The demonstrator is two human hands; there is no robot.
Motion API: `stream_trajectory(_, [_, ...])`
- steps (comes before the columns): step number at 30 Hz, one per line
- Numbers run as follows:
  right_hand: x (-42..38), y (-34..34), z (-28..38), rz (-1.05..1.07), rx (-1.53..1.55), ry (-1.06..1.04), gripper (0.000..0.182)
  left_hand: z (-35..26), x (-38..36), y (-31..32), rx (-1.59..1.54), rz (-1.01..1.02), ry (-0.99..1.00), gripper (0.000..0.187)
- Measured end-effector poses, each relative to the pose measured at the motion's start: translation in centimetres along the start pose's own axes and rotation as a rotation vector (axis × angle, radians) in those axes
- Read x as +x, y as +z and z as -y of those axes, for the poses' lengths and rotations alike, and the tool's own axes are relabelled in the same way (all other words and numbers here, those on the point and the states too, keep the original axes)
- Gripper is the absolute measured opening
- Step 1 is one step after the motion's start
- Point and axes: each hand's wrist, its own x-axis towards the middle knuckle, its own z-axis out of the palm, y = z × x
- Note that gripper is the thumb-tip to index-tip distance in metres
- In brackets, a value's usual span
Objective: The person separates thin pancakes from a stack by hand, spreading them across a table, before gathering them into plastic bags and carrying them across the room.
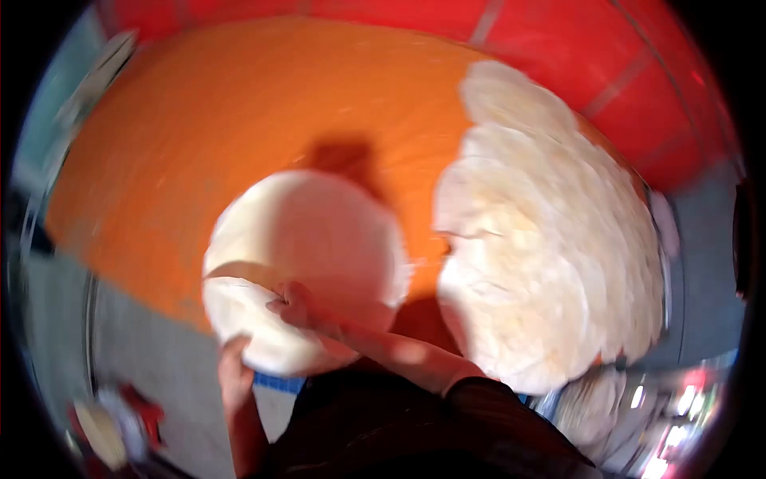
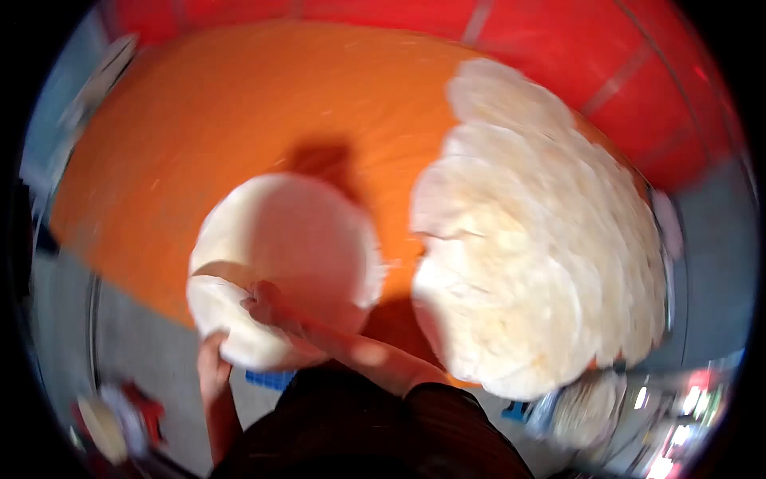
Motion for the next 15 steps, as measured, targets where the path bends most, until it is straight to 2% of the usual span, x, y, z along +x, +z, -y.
stream_trajectory(1, [0.2,-0.9,-0.3,-0.005,0.069,0.025,0.029,3.3,2.3,-7.9,0.03,-0.026,-0.101,0.045])
stream_trajectory(2, [0.3,-1.9,-0.4,-0.007,0.131,0.048,0.029,5.7,2.8,-11.8,-0.03,0.003,-0.101,0.044])
stream_trajectory(4, [0.3,-3.2,-0.5,-0.008,0.218,0.073,0.03,6.1,4.0,-11.8,-0.188,-0.006,-0.103,0.044])
stream_trajectory(6, [0.1,-3.8,-1.1,-0.024,0.272,0.077,0.03,3.7,2.8,-6.9,-0.362,-0.038,-0.147,0.045])
stream_trajectory(7, [0.0,-4.3,-1.4,-0.043,0.289,0.078,0.031,3.0,2.8,-5.2,-0.297,-0.045,-0.119,0.047])
stream_trajectory(10, [0.1,-7.0,-2.0,-0.124,0.323,0.054,0.032,3.4,4.6,-6.5,-0.287,-0.056,-0.235,0.051])
stream_trajectory(13, [0.2,-14.4,-0.6,-0.242,0.252,0.003,0.034,4.1,5.3,-8.5,-0.241,-0.038,-0.185,0.052])
stream_trajectory(15, [-0.7,-22.5,1.4,-0.358,0.14,-0.023,0.035,4.6,5.6,-8.9,-0.229,-0.043,-0.15,0.053])
